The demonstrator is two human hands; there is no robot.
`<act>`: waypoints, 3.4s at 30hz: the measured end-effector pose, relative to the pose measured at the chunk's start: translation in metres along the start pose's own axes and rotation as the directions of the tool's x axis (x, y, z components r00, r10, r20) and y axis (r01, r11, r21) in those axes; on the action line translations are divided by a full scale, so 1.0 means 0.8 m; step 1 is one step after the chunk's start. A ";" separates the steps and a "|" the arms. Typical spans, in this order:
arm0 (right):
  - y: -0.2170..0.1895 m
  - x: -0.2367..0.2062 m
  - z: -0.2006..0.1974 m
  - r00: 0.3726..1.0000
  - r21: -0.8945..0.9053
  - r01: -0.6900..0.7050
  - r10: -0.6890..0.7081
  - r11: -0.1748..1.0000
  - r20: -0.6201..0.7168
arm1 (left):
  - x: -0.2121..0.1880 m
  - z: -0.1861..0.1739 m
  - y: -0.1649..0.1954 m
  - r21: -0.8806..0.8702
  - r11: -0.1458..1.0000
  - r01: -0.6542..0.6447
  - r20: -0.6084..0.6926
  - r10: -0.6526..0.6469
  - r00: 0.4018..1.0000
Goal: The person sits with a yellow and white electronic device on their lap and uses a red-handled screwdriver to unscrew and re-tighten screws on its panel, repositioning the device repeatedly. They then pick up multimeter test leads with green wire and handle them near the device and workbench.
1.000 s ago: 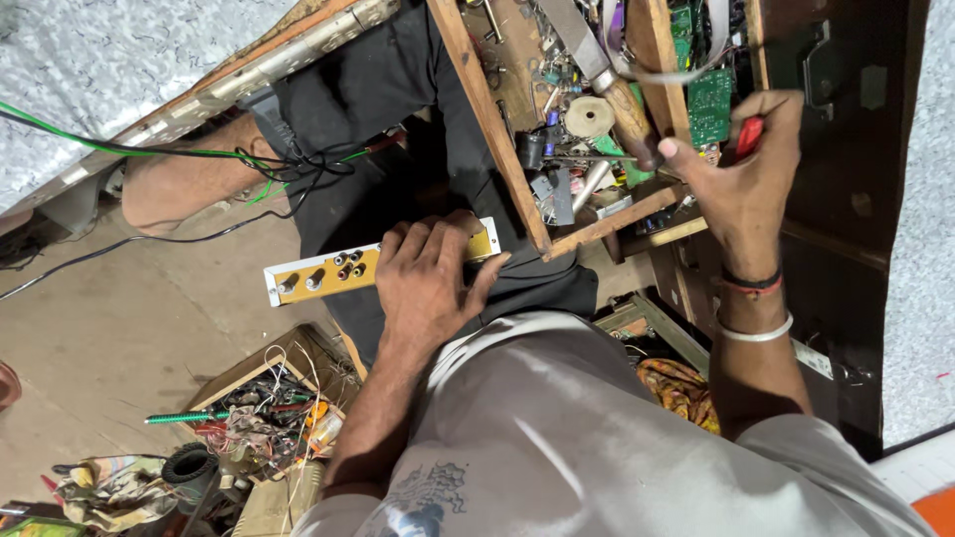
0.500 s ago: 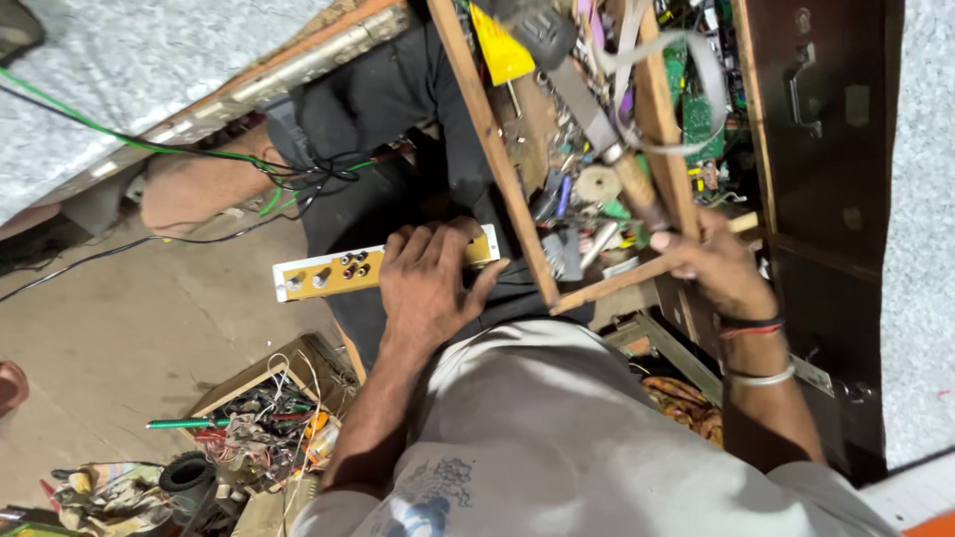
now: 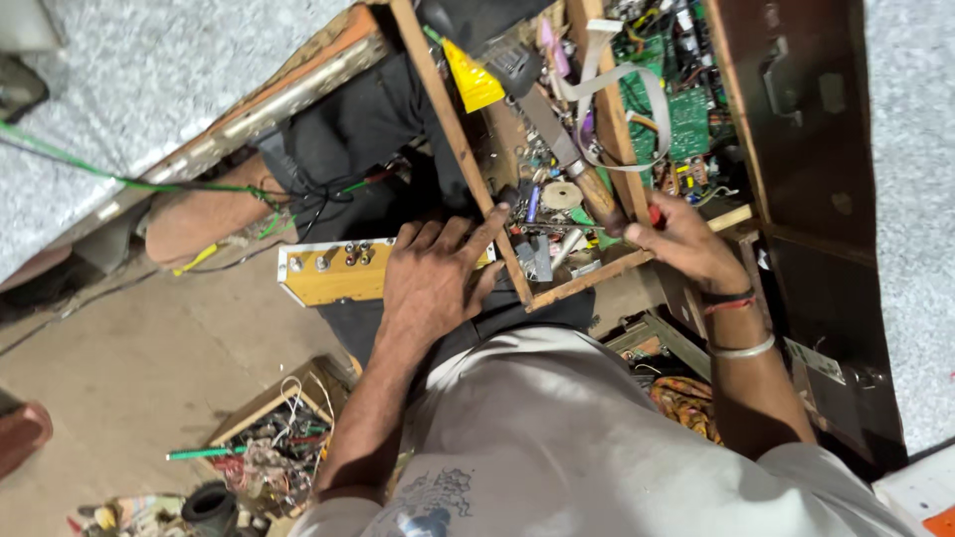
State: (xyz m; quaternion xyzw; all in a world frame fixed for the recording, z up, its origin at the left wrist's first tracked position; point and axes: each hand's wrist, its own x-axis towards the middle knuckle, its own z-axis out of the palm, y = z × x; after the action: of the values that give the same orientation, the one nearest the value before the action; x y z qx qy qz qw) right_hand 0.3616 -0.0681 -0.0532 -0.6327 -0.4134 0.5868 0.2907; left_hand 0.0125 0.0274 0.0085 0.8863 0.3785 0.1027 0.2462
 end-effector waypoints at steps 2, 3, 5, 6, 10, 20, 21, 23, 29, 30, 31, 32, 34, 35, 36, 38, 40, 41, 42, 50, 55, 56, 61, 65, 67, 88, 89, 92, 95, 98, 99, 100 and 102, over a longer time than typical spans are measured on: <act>-0.011 0.009 -0.005 0.980 0.143 -0.103 0.125 0.984 -0.157 | 0.001 0.002 0.000 -0.010 1.000 0.003 -0.015 -0.003 1.000; -0.018 0.013 -0.006 0.976 0.205 -0.068 0.108 0.976 -0.190 | 0.001 0.003 0.000 -0.013 1.000 0.007 -0.030 -0.008 1.000; -0.029 0.018 -0.006 0.959 0.328 0.005 0.088 0.945 -0.270 | -0.001 0.005 0.001 -0.027 1.000 0.005 -0.052 -0.006 0.999; -0.033 0.019 -0.005 0.961 0.326 0.039 0.054 0.945 -0.271 | -0.003 0.005 0.002 -0.029 1.000 0.006 -0.035 -0.008 0.999; -0.046 -0.006 -0.025 0.919 0.215 0.209 -0.116 0.954 -0.378 | 0.000 0.002 0.007 -0.013 1.000 0.023 0.009 -0.023 1.000; -0.113 -0.074 -0.065 0.416 -0.172 0.413 -0.353 0.894 -0.838 | -0.004 0.002 0.004 -0.039 0.999 0.004 0.002 -0.004 1.000; -0.126 -0.051 -0.045 0.331 -0.218 0.449 -0.388 0.866 -0.860 | -0.006 0.004 0.004 -0.039 0.999 0.011 0.007 -0.011 1.000; -0.157 -0.013 0.014 0.224 -0.315 0.528 -0.487 0.789 -0.844 | -0.008 0.005 0.007 -0.036 0.999 0.024 0.020 -0.023 1.000; -0.222 -0.063 0.263 0.346 -0.008 0.917 -0.787 0.398 0.510 | -0.013 0.012 0.015 0.017 1.000 0.020 -0.060 -0.019 0.998; -0.224 -0.063 0.276 0.361 0.027 0.897 -0.768 0.441 0.529 | -0.015 0.015 0.015 0.009 0.999 0.041 -0.052 -0.040 0.998; -0.223 -0.061 0.287 0.380 0.064 0.870 -0.747 0.489 0.546 | -0.018 0.017 0.014 -0.002 0.998 0.063 -0.036 -0.063 0.997; -0.221 -0.059 0.293 0.398 0.097 0.839 -0.726 0.535 0.561 | -0.022 0.020 0.013 -0.013 0.996 0.083 -0.018 -0.083 0.996; -0.210 -0.033 0.269 0.471 -0.079 0.863 -0.736 0.499 0.487 | -0.028 0.025 0.008 -0.012 0.999 0.049 -0.058 -0.050 0.997; -0.203 -0.021 0.248 0.551 0.041 0.764 -0.684 0.644 0.478 | -0.031 0.027 0.006 -0.016 0.999 0.034 -0.077 -0.035 0.996; -0.197 -0.009 0.223 0.626 0.163 0.625 -0.616 0.763 0.478 | -0.033 0.028 0.004 0.008 0.999 0.031 -0.075 -0.030 0.997; -0.186 0.017 0.177 0.853 -0.272 0.519 -0.469 0.810 0.229 | -0.033 0.028 0.002 0.062 0.998 0.017 -0.079 -0.012 0.997; -0.179 0.042 0.139 0.912 -0.424 0.394 -0.404 0.816 0.069 | -0.030 0.024 0.001 -0.010 1.000 0.026 -0.082 -0.027 0.996; -0.177 0.056 0.126 0.864 -0.477 0.469 -0.497 0.743 0.077 | -0.028 0.021 0.001 -0.047 0.999 0.028 -0.081 -0.032 0.996; -0.174 0.065 0.119 0.807 -0.529 0.536 -0.584 0.658 0.092 | -0.025 0.018 0.002 -0.049 0.999 0.015 -0.091 -0.019 0.996; -0.159 0.140 0.161 0.715 -0.842 0.489 -0.658 0.227 0.238 | -0.010 0.010 0.001 -0.040 0.999 0.033 -0.075 -0.036 0.997; -0.182 0.147 0.146 0.800 -0.887 0.423 -0.537 0.187 0.268 | -0.004 0.010 -0.003 -0.046 0.998 0.037 -0.043 -0.039 0.998; -0.185 0.139 0.136 0.791 -0.870 0.449 -0.544 0.205 0.280 | -0.003 0.010 -0.004 -0.045 0.998 0.033 -0.041 -0.035 0.999; -0.188 0.113 0.120 0.840 -0.905 0.383 -0.478 0.188 0.256 | 0.001 0.011 -0.007 -0.050 0.998 0.029 -0.023 -0.031 0.999; -0.190 0.112 0.113 0.878 -0.926 0.304 -0.445 0.226 0.180 | 0.002 0.014 -0.007 -0.049 0.998 0.030 -0.016 -0.031 0.999; -0.189 0.115 0.113 0.843 -0.882 0.377 -0.498 0.281 0.202 | 0.002 0.014 -0.008 -0.049 0.999 0.023 -0.012 -0.023 1.000; -0.161 0.160 0.143 0.752 -0.769 0.502 -0.639 0.395 0.163 | -0.004 0.016 -0.015 -0.055 0.998 0.016 -0.083 -0.021 0.996; -0.160 0.160 0.142 0.750 -0.769 0.504 -0.641 0.393 0.164 | -0.005 0.015 -0.015 -0.054 0.998 0.017 -0.081 -0.021 0.996; -0.157 0.161 0.140 0.754 -0.762 0.508 -0.635 0.401 0.168 | -0.005 0.015 -0.015 -0.060 0.998 0.018 -0.072 -0.023 0.997; -0.155 0.161 0.138 0.763 -0.749 0.530 -0.609 0.398 0.216 | -0.005 0.014 -0.014 -0.059 0.998 0.017 -0.074 -0.021 0.997; -0.155 0.161 0.135 0.763 -0.740 0.550 -0.594 0.387 0.256 | -0.005 0.014 -0.014 -0.056 0.998 0.019 -0.066 -0.023 0.998; -0.155 0.161 0.134 0.758 -0.739 0.557 -0.597 0.379 0.264 | -0.005 0.014 -0.014 -0.058 0.998 0.019 -0.068 -0.022 0.997; -0.155 0.162 0.133 0.759 -0.738 0.557 -0.594 0.381 0.267 | -0.005 0.014 -0.014 -0.059 0.998 0.020 -0.070 -0.024 0.997; -0.153 0.163 0.132 0.763 -0.733 0.558 -0.587 0.388 0.270 | -0.005 0.015 -0.013 -0.062 0.998 0.024 -0.068 -0.028 0.997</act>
State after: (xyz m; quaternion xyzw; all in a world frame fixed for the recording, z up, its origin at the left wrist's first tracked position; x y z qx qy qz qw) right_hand 0.2314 0.0920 -0.0294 -0.5207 -0.8112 0.1993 0.1767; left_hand 0.0079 0.0267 -0.0068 0.8693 0.3951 0.1415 0.2613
